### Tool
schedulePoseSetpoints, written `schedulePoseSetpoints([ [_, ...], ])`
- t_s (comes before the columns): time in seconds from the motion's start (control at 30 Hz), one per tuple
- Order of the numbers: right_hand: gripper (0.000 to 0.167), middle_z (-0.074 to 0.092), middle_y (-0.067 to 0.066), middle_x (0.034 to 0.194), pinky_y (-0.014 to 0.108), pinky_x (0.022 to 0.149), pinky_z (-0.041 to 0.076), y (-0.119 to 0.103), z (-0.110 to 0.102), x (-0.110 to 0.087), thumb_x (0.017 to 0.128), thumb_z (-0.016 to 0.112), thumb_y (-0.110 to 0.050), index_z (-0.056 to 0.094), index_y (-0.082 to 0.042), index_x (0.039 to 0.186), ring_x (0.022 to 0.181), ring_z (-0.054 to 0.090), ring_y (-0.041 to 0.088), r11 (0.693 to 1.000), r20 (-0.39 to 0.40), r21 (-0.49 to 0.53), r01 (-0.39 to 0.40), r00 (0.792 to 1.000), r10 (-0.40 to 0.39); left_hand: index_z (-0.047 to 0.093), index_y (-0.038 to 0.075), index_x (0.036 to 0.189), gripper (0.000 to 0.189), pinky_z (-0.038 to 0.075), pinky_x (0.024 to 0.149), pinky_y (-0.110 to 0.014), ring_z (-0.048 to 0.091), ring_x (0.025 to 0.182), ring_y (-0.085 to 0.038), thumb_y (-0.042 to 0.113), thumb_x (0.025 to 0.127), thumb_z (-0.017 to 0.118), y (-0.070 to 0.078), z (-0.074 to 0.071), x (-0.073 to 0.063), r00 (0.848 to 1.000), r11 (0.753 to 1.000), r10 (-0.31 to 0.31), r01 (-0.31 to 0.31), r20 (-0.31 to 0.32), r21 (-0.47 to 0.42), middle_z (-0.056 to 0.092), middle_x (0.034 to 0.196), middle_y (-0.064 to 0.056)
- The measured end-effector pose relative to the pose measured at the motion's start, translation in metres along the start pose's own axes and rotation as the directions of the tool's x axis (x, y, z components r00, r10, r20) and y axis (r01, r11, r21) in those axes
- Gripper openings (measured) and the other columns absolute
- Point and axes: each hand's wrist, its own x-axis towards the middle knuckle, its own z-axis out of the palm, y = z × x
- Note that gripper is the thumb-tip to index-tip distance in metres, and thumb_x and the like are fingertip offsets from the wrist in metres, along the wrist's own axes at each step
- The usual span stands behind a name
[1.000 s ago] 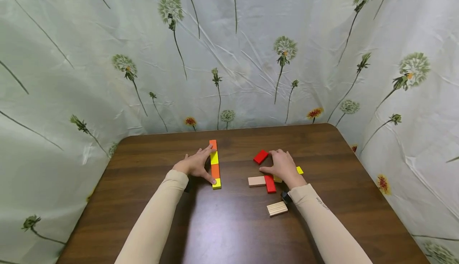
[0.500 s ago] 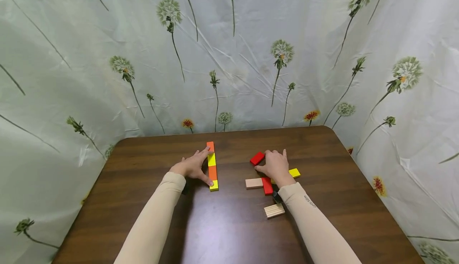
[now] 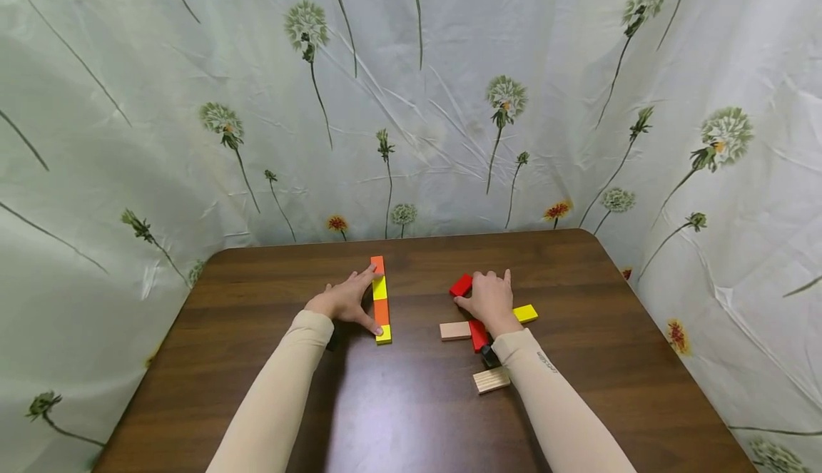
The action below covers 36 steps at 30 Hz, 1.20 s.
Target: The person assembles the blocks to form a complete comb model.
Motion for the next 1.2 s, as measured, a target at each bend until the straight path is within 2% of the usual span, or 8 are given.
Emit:
schedulePoseSetpoints([
  [0.2,0.066,0.075,0.026,0.118,0.069,0.126,0.032,0.003,0.0,0.0,0.09,0.086,-0.047,0.071,0.004,0.128,0.111,0.074,0.043,1.0,-0.004,-0.001,0.003,1.0,-0.003,0.026,0.021,0.172,0.128,0.013,0.118,-0.089,0.013,0.168,-0.044,0.056,0.071,0.098,0.001,0.0,-0.002,1.0,1.0,-0.004,0.004,0.002,0.004,0.007,0.184,-0.005],
  [0.37,0.064,0.076,0.027,0.113,0.069,0.126,0.032,0.005,0.002,0.002,0.09,0.086,-0.046,0.071,0.007,0.123,0.108,0.075,0.044,1.0,-0.026,0.024,0.014,1.0,-0.013,0.026,0.021,0.171,0.128,0.013,0.118,-0.09,0.013,0.168,-0.043,0.055,0.072,0.098,0.001,-0.002,-0.002,1.0,1.0,-0.004,0.004,-0.002,-0.003,0.007,0.184,-0.005],
  [0.57,0.061,0.076,0.026,0.111,0.069,0.126,0.032,0.007,0.003,0.001,0.09,0.087,-0.045,0.074,0.006,0.119,0.111,0.073,0.043,0.998,-0.025,0.055,0.008,1.0,-0.006,0.026,0.021,0.172,0.127,0.011,0.119,-0.088,0.01,0.169,-0.043,0.054,0.073,0.098,0.0,0.0,-0.003,1.0,1.0,-0.003,0.003,0.008,-0.02,0.005,0.184,-0.003],
  [0.7,0.062,0.076,0.027,0.118,0.07,0.127,0.029,0.008,0.0,0.001,0.09,0.087,-0.042,0.072,0.008,0.124,0.118,0.07,0.044,0.996,0.004,0.092,0.002,1.0,-0.002,0.026,0.021,0.172,0.126,0.011,0.118,-0.09,0.01,0.168,-0.043,0.053,0.073,0.098,0.0,0.0,-0.003,1.0,0.999,0.007,-0.007,0.006,-0.033,0.005,0.184,-0.004],
  [0.97,0.068,0.068,0.03,0.137,0.068,0.131,0.022,0.013,-0.005,0.0,0.092,0.086,-0.035,0.064,0.009,0.138,0.137,0.06,0.048,0.978,0.11,0.203,-0.041,0.994,0.019,0.026,0.023,0.172,0.126,0.01,0.118,-0.089,0.01,0.169,-0.042,0.053,0.073,0.098,0.0,0.0,-0.004,1.0,0.999,0.001,-0.001,0.006,-0.033,0.003,0.184,-0.003],
  [1.2,0.066,0.067,0.029,0.139,0.064,0.131,0.024,0.013,-0.003,-0.006,0.092,0.086,-0.033,0.064,0.008,0.14,0.139,0.059,0.047,0.956,0.115,0.291,-0.025,0.993,-0.009,0.025,0.025,0.172,0.126,0.008,0.12,-0.089,0.009,0.169,-0.041,0.054,0.073,0.098,0.002,-0.001,-0.003,1.0,1.0,-0.012,0.013,0.01,-0.029,0.004,0.184,-0.001],
])
